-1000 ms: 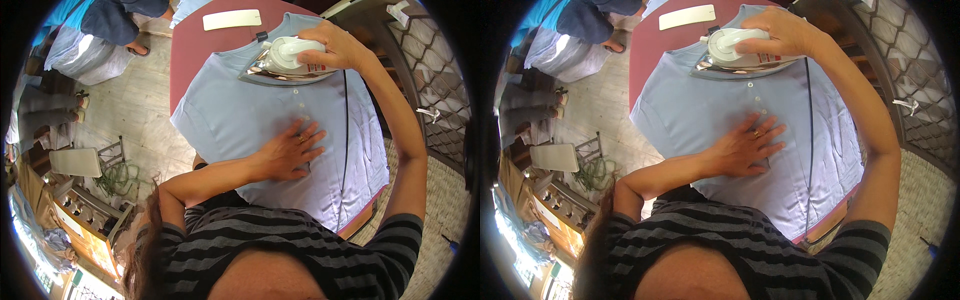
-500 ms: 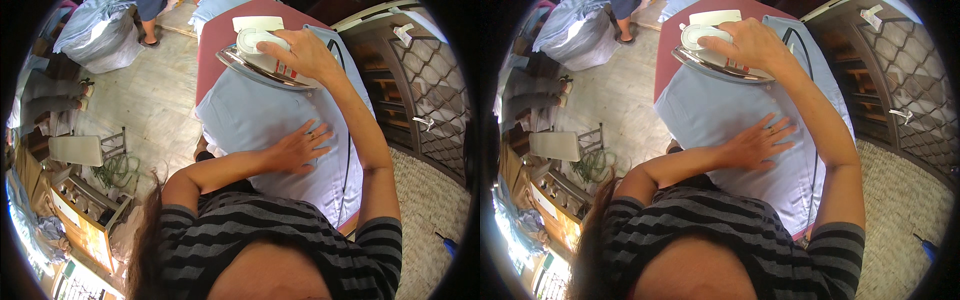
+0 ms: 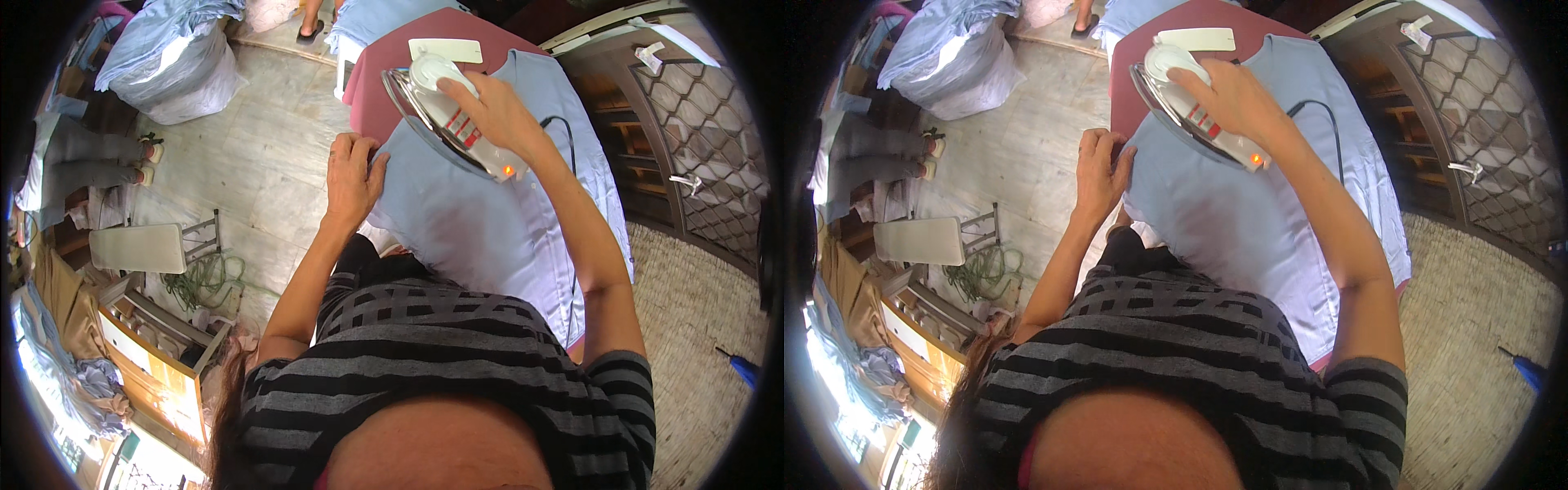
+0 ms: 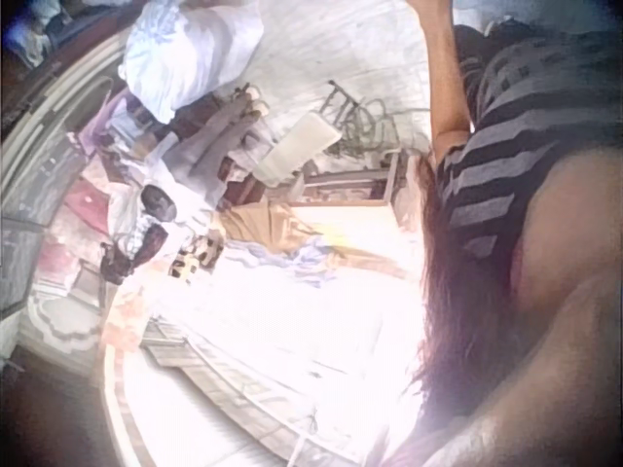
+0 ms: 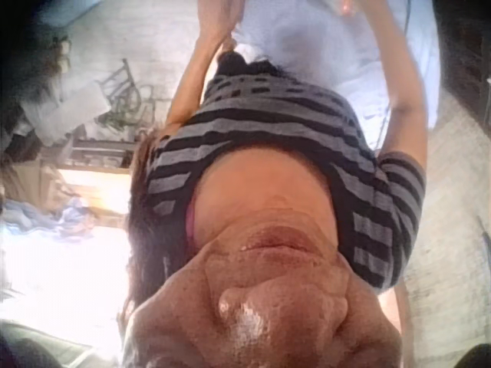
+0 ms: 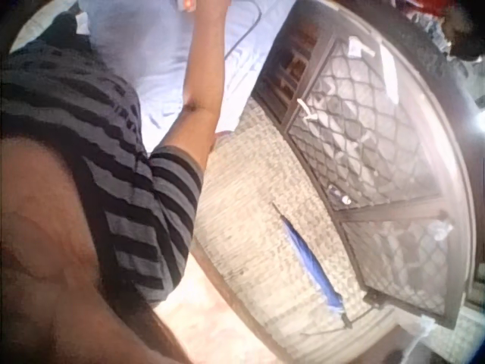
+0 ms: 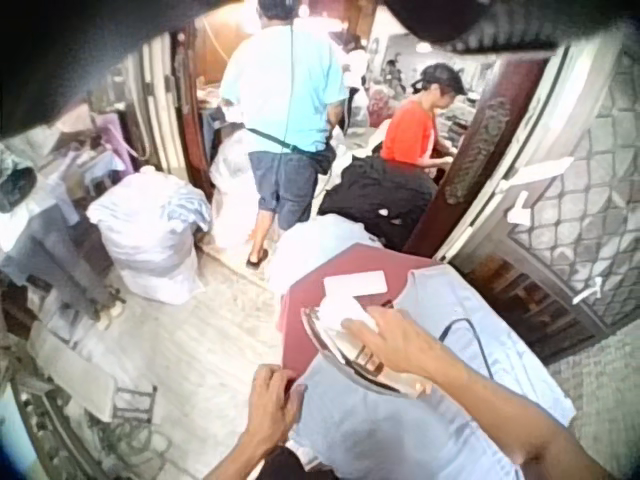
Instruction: The person irons a light blue shirt on a pink ironing board, smoothing the fabric with their hands and using an iron on the collar, shoulders, and front panels before repositioning the garment.
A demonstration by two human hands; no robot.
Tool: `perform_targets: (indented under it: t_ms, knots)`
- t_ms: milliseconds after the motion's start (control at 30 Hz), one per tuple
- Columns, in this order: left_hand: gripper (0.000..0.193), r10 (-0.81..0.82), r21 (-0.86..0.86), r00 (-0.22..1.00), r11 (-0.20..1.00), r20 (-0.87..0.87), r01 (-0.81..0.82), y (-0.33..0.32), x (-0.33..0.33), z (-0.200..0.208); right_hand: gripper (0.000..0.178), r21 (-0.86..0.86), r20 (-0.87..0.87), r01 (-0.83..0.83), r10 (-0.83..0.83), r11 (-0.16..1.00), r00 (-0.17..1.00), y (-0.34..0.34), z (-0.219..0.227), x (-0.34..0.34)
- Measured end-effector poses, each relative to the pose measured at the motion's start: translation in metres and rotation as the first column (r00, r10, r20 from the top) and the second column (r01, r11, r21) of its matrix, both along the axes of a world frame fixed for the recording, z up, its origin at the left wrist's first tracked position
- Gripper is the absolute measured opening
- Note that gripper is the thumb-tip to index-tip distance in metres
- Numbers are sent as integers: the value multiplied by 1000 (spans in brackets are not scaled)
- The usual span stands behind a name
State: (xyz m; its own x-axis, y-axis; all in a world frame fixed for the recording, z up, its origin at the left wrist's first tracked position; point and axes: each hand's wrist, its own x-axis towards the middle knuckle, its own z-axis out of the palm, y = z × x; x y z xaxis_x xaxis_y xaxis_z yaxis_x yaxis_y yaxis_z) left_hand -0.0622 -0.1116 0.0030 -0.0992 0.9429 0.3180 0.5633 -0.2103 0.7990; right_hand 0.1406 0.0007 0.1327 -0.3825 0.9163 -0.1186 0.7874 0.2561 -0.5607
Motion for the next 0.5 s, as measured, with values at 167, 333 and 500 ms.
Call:
perform_targets:
  t_ms: [167,333,500]
  knots:
    - [11,-50,-78,972,995,231,69,5,-4,-10,48,-182,-58,135,-147,974,987,-60,14,3]
    - [14,-104,-49,892,989,439,139,0,-21,-35,41,-85,-140,91,-102,992,985,-83,11,-27]
    - [16,-149,-54,720,966,678,251,0,-24,-43,39,-76,-173,112,-124,991,977,-61,-1,-35]
